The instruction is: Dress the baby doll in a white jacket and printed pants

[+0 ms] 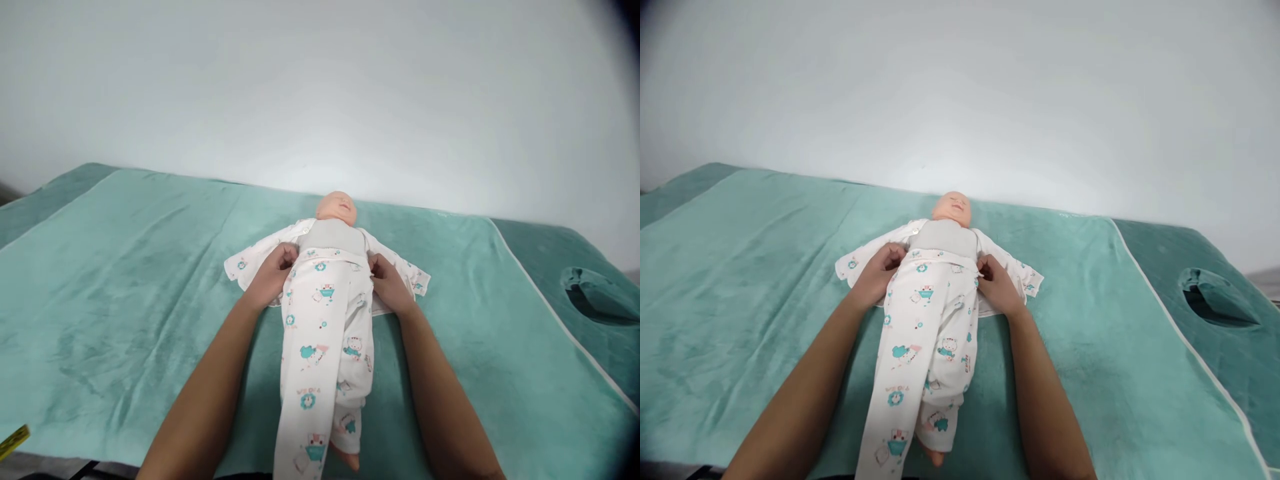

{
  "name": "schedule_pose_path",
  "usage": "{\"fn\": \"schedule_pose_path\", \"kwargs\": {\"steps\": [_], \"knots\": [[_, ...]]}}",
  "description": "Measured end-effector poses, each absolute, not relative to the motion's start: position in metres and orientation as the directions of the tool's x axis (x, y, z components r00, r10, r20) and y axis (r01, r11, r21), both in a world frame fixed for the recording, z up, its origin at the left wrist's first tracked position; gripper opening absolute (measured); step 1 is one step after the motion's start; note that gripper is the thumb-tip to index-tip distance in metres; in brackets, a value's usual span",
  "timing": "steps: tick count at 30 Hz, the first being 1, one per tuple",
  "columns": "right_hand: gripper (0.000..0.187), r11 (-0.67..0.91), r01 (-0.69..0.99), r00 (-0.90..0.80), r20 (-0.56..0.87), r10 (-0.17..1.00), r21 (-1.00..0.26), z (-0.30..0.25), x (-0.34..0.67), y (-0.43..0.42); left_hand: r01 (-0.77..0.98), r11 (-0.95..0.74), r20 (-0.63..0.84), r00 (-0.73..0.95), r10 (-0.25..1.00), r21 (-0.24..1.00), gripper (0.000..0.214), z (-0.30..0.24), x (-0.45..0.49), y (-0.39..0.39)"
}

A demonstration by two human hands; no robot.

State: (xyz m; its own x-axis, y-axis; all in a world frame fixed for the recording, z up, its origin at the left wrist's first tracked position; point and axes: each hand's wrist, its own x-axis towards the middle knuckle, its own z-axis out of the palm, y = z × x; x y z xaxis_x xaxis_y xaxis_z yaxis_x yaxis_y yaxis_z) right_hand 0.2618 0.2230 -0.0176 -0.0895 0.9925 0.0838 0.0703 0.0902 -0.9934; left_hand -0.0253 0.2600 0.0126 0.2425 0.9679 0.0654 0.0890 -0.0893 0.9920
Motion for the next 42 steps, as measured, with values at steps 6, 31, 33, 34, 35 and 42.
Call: {"fn": "schedule_pose_path", "kwargs": {"steps": [6,31,33,34,35,42], "knots": [[0.013,0.331,0.353,-0.072,0.327,0.942,-0.875,-0.012,0.260,0.219,0.317,-0.481,0.423,0.234,0.875,0.818,0.022,0.007,-0.029,0.265],[0.030,0.061,0.464,0.353,0.247,0.902,-0.884,-0.010,0.237,0.238,0.574,-0.187,0.178,0.072,0.981,0.797,0.015,0.017,-0.010,0.271],[0.027,0.054,0.466,0.282,0.206,0.937,-0.883,-0.011,0.246,0.237,0.601,-0.206,0.141,0.155,0.978,0.772,0.016,0.015,-0.016,0.273],[0.025,0.035,0.436,0.235,0.151,0.960,-0.899,-0.011,0.251,0.237,0.608,-0.212,0.125,0.183,0.975,0.765,0.017,0.013,-0.018,0.273],[0.022,0.010,0.383,0.174,0.083,0.981,-0.924,-0.011,0.256,0.237,0.611,-0.225,0.122,0.205,0.971,0.759,0.017,0.010,-0.019,0.274],[0.026,-0.001,0.075,-0.125,-0.011,0.992,-0.997,-0.002,0.259,0.228,0.518,-0.332,0.199,0.297,0.934,0.788,0.031,0.002,-0.014,0.263]]}}
